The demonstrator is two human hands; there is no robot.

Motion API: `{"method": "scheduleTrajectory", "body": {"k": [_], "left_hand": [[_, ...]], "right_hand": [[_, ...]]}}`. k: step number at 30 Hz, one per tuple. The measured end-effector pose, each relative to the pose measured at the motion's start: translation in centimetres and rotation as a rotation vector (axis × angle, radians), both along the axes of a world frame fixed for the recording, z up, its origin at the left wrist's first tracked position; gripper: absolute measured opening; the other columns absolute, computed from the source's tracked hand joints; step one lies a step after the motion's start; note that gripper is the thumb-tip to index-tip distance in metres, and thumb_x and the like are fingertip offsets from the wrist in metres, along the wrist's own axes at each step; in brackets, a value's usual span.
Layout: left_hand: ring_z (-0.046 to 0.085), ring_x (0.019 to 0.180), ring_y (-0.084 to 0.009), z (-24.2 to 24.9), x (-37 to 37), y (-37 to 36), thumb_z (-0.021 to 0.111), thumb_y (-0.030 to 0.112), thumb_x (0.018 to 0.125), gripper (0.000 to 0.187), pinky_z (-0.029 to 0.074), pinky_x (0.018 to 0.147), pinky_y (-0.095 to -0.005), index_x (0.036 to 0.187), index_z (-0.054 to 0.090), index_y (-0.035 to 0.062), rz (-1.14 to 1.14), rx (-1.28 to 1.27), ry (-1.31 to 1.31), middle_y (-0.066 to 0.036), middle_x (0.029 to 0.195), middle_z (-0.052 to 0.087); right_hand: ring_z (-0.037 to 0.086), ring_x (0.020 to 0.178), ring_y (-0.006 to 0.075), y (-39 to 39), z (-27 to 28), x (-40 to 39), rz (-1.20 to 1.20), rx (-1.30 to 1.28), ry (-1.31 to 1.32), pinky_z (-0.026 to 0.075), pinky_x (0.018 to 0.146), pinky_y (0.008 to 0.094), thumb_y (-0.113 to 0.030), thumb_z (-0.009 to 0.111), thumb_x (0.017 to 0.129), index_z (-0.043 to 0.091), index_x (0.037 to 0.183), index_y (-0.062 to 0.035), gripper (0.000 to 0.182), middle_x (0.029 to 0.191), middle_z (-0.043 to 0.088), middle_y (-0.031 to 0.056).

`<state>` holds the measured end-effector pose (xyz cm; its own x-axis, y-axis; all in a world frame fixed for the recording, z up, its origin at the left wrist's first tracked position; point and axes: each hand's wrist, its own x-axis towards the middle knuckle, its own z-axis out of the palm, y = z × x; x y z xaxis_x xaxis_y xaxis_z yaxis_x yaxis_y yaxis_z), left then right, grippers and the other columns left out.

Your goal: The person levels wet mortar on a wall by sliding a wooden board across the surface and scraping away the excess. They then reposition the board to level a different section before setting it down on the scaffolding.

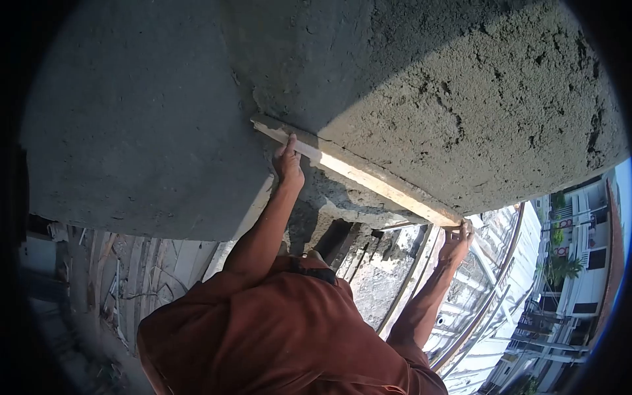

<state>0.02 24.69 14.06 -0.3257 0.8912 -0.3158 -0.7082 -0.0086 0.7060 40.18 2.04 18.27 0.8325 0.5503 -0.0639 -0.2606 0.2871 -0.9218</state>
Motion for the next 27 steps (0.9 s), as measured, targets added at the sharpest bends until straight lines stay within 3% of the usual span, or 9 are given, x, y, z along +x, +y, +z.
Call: {"method": "scheduleTrajectory", "body": {"k": [4, 8, 10, 13, 17, 18, 20, 25, 27], "left_hand": [[0.050, 0.108, -0.0211, -0.1, 0.1, 0.2, 0.074, 0.022, 0.081, 0.043, 0.035, 0.101, -0.0403, 0.111, 0.057, -0.0022, 0.069, 0.008, 0.026, -0.010, 0.113, 0.056], [0.048, 0.114, -0.0216, -0.1, -0.9, 1.0, 0.074, 0.022, 0.080, 0.045, 0.033, 0.102, -0.0424, 0.115, 0.057, 0.0005, 0.130, -0.035, -0.003, -0.009, 0.116, 0.056], [0.046, 0.118, -0.0219, -0.2, -1.3, 1.4, 0.074, 0.023, 0.080, 0.045, 0.032, 0.104, -0.0447, 0.117, 0.057, 0.0027, 0.117, -0.073, 0.001, -0.008, 0.120, 0.055], [0.046, 0.119, -0.0220, 0.3, -0.7, 1.3, 0.074, 0.024, 0.080, 0.043, 0.031, 0.105, -0.0453, 0.116, 0.059, 0.0051, 0.140, -0.092, -0.022, -0.006, 0.121, 0.056], [0.047, 0.118, -0.0199, 1.7, 1.1, 0.2, 0.074, 0.024, 0.080, 0.041, 0.034, 0.103, -0.0430, 0.114, 0.061, 0.0059, 0.091, -0.060, -0.046, -0.004, 0.119, 0.057], [0.047, 0.118, -0.0199, 1.8, 1.9, -0.2, 0.074, 0.024, 0.080, 0.041, 0.034, 0.103, -0.0430, 0.114, 0.061, 0.0059, 0.083, -0.067, -0.045, -0.004, 0.119, 0.057], [0.048, 0.114, -0.0181, 2.1, 3.3, -0.9, 0.075, 0.024, 0.080, 0.040, 0.036, 0.100, -0.0403, 0.112, 0.061, 0.0048, 0.046, -0.023, -0.086, -0.004, 0.115, 0.058], [0.051, 0.107, -0.0160, 2.3, 3.6, -1.0, 0.075, 0.025, 0.080, 0.039, 0.037, 0.098, -0.0361, 0.109, 0.060, 0.0041, 0.060, 0.003, -0.060, -0.004, 0.110, 0.059], [0.051, 0.108, -0.0172, 0.9, 2.6, -0.4, 0.075, 0.025, 0.080, 0.040, 0.037, 0.098, -0.0381, 0.110, 0.060, 0.0040, 0.054, 0.035, -0.097, -0.005, 0.111, 0.059]], "right_hand": [[0.060, 0.097, 0.0281, 0.2, 0.8, -2.2, 0.047, -0.109, -0.047, 0.052, 0.083, 0.0402, -0.014, 0.059, 0.090, 0.032, 0.135, -0.0011, 0.054, 0.119, 0.056, 0.0186], [0.059, 0.101, 0.0286, 1.0, 0.7, -3.7, 0.087, -0.129, -0.039, 0.053, 0.085, 0.0387, -0.010, 0.061, 0.088, 0.025, 0.138, 0.0006, 0.063, 0.117, 0.057, 0.0183], [0.062, 0.092, 0.0263, 1.9, -0.2, -3.7, -0.025, -0.174, -0.008, 0.056, 0.079, 0.0387, -0.013, 0.059, 0.090, 0.051, 0.119, 0.0028, 0.034, 0.111, 0.060, 0.0133], [0.061, 0.096, 0.0257, 1.8, -1.2, -2.5, 0.000, -0.145, 0.048, 0.055, 0.082, 0.0390, -0.017, 0.058, 0.091, 0.056, 0.116, 0.0038, 0.032, 0.111, 0.060, 0.0129], [0.055, 0.107, 0.0270, 0.8, 0.1, -1.0, -0.060, -0.129, 0.011, 0.052, 0.088, 0.0383, -0.018, 0.056, 0.092, 0.056, 0.117, 0.0052, 0.034, 0.116, 0.057, 0.0150], [0.058, 0.102, 0.0286, 0.7, 1.1, -0.7, -0.137, -0.085, 0.020, 0.054, 0.084, 0.0374, -0.020, 0.061, 0.090, 0.056, 0.113, 0.0112, 0.039, 0.113, 0.058, 0.0171], [0.057, 0.104, 0.0280, -0.2, 2.1, 0.8, -0.129, -0.056, 0.004, 0.055, 0.082, 0.0379, -0.019, 0.062, 0.090, 0.054, 0.114, 0.0139, 0.041, 0.115, 0.056, 0.0175], [0.055, 0.110, 0.0254, -0.5, 2.6, 0.2, -0.088, -0.128, -0.065, 0.047, 0.094, 0.0364, -0.029, 0.058, 0.092, 0.052, 0.121, 0.0081, 0.047, 0.118, 0.055, 0.0185], [0.057, 0.107, 0.0280, -0.4, 0.6, 1.5, -0.014, -0.140, -0.039, 0.052, 0.089, 0.0389, -0.029, 0.059, 0.091, 0.052, 0.121, 0.0063, 0.046, 0.117, 0.055, 0.0195]]}}
